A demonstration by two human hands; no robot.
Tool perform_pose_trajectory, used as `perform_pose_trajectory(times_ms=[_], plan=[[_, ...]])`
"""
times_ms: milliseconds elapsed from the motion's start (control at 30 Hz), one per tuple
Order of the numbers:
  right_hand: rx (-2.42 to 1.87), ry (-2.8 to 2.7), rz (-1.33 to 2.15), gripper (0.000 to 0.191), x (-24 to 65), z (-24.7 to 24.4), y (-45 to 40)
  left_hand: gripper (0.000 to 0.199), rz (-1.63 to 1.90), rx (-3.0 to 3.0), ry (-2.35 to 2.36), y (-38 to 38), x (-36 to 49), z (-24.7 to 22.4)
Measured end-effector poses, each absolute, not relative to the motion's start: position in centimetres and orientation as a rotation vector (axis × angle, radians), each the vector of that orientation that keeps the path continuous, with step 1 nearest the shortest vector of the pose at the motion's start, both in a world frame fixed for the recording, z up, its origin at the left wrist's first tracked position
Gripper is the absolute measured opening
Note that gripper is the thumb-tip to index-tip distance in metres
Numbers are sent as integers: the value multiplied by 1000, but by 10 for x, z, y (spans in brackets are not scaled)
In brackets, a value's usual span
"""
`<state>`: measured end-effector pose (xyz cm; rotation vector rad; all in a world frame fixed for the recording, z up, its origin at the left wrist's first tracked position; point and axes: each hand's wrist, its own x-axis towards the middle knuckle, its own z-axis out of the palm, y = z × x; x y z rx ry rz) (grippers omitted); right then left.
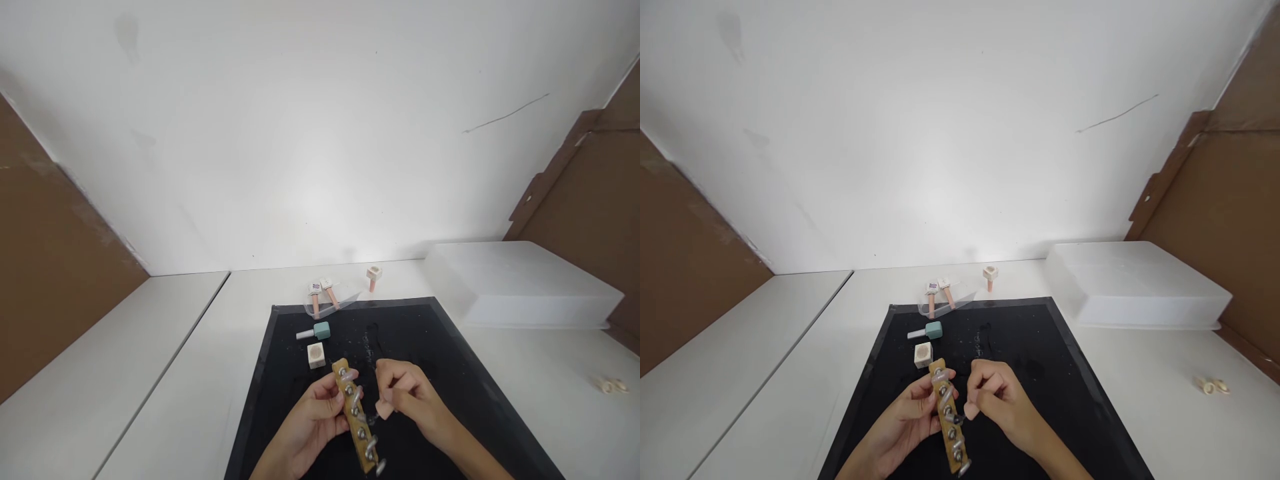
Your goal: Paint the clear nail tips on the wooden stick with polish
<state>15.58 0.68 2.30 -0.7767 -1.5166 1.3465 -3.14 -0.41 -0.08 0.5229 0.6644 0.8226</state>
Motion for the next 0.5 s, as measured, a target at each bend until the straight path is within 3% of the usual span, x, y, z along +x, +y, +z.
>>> perform_pose_trajectory(times_ms=[500], plan=[[-815,-1369,1511,25,154,12,9,31,831,530,669,-6,-30,0]])
